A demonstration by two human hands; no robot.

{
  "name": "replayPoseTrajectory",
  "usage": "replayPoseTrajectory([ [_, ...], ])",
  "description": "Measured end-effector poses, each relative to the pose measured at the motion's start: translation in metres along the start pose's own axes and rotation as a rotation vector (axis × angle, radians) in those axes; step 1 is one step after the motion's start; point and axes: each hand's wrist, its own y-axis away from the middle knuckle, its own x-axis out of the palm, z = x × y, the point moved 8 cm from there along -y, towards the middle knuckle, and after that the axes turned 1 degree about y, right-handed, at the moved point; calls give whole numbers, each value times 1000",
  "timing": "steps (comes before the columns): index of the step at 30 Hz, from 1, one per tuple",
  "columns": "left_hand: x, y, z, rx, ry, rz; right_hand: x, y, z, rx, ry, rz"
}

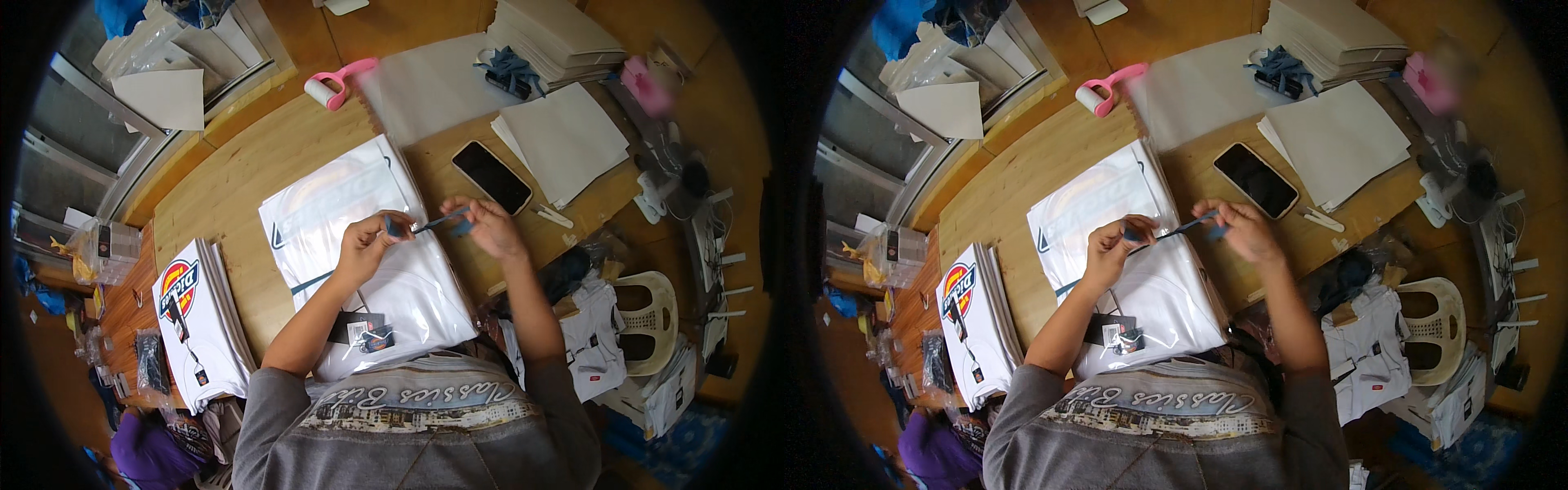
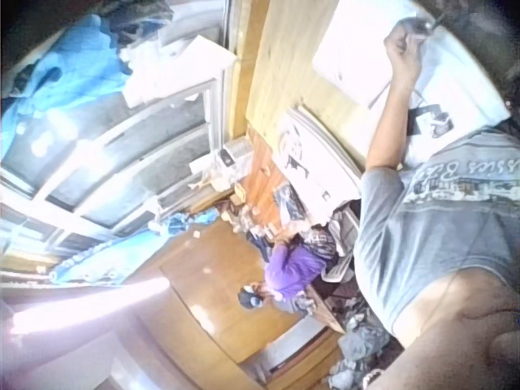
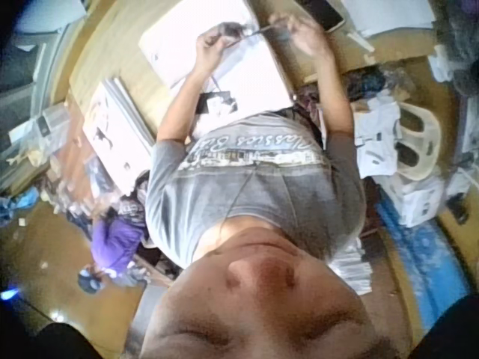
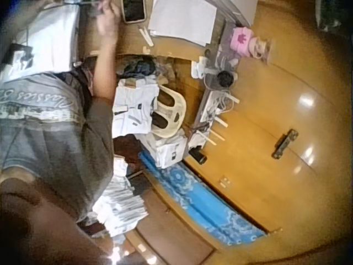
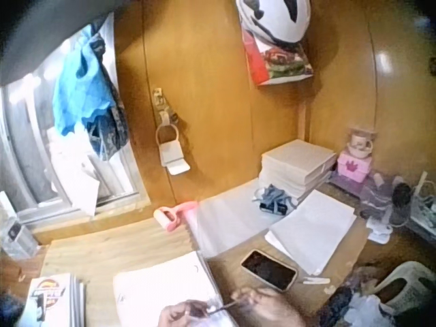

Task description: The person folds white t-shirts and places them into clear plastic bags. They then tie the bags shut using blue ribbons and stack the finished packages on a pile.

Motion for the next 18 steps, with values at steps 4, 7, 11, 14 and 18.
replayPoseTrajectory([
  [4, 7, 7, 26, -159, 236, 39, 32, -22, -14, -74, -806, 144],
  [7, -5, 22, 26, -267, 270, -53, 20, -26, -10, -157, -277, 17],
  [11, -25, 37, 1, -252, 249, -9, -37, -25, -27, -116, -236, -137],
  [14, -23, 21, -25, -198, 14, -34, -6, -7, -22, -306, 597, -225],
  [18, 58, -41, -64, 61, -568, 339, 63, 23, -10, -438, 1344, 71],
])
